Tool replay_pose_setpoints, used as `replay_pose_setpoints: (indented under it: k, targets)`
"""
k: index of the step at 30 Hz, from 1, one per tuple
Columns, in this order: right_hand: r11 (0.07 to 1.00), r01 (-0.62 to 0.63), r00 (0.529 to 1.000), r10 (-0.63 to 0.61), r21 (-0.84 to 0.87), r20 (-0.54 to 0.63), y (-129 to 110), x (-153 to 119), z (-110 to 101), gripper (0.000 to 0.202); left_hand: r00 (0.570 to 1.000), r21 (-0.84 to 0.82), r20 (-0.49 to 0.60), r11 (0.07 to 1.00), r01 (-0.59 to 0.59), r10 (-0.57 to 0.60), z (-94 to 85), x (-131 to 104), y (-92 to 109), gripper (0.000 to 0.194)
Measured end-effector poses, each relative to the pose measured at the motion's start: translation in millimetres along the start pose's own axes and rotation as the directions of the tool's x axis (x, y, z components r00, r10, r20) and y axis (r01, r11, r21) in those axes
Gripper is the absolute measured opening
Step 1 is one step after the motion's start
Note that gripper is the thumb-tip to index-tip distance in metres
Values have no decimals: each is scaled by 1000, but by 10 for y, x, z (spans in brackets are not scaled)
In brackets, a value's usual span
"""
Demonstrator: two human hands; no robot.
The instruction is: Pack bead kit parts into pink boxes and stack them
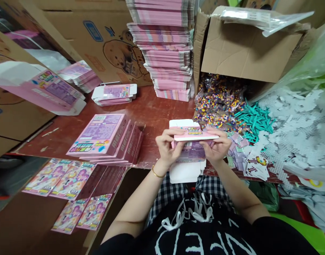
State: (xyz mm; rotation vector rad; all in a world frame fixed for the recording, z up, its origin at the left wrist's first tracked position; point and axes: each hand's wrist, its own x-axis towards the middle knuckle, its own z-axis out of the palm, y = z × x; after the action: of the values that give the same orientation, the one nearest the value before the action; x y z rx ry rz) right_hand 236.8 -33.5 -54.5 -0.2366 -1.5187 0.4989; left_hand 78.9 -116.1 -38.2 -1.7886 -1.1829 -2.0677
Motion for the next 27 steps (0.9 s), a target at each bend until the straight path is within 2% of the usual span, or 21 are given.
replay_pose_setpoints:
  k: [2, 4, 7, 10, 13, 16, 18, 20, 22, 24, 27]
  targets:
    - [999, 24, 1000, -25, 34, 14, -18, 26, -45, 45, 999, -37, 9, 998, -47, 47, -12, -14, 16, 26]
    - [999, 45, 982, -45, 4, 185, -23, 69, -152, 43, 988, 49, 120, 994, -99, 93, -68, -33, 36, 29]
    - [999, 32, 890, -28, -1, 455, -71, 175, -352, 36, 962, 105, 266, 990, -97, 66, -160, -36, 108, 38]
    - [1000, -22, 801, 31, -22, 598, -187, 304, -486, 39, 958, 97, 285, 995, 6, -33, -171, -29, 237, 29]
    - [998, -44, 732, 60, -41, 679, -292, 417, -524, 44, 968, 95, 239, 994, 58, -79, -116, -46, 355, 26]
    - [997, -77, 715, 68, -18, 696, -316, 489, -522, 40, 981, 74, 161, 992, 99, -110, -81, -93, 378, 16]
    - [997, -75, 690, 57, -7, 722, -291, 497, -527, 38, 985, 83, 155, 994, 67, -79, -92, -136, 317, 10]
    - [999, -33, 655, 16, 7, 756, -250, 456, -539, 39, 982, 97, 190, 995, -9, -10, -112, -192, 205, 25]
    - [999, 38, 653, -35, 13, 757, -207, 366, -548, 46, 978, 97, 205, 993, -66, 44, -107, -276, 71, 32]
    - [993, 114, 698, -74, -9, 713, -172, 249, -543, 56, 985, 82, 168, 995, -56, 42, -54, -410, -40, 45]
    - [984, 171, 782, -105, -49, 615, -152, 106, -516, 58, 990, 142, 84, 985, 99, -112, 70, -684, -56, 87]
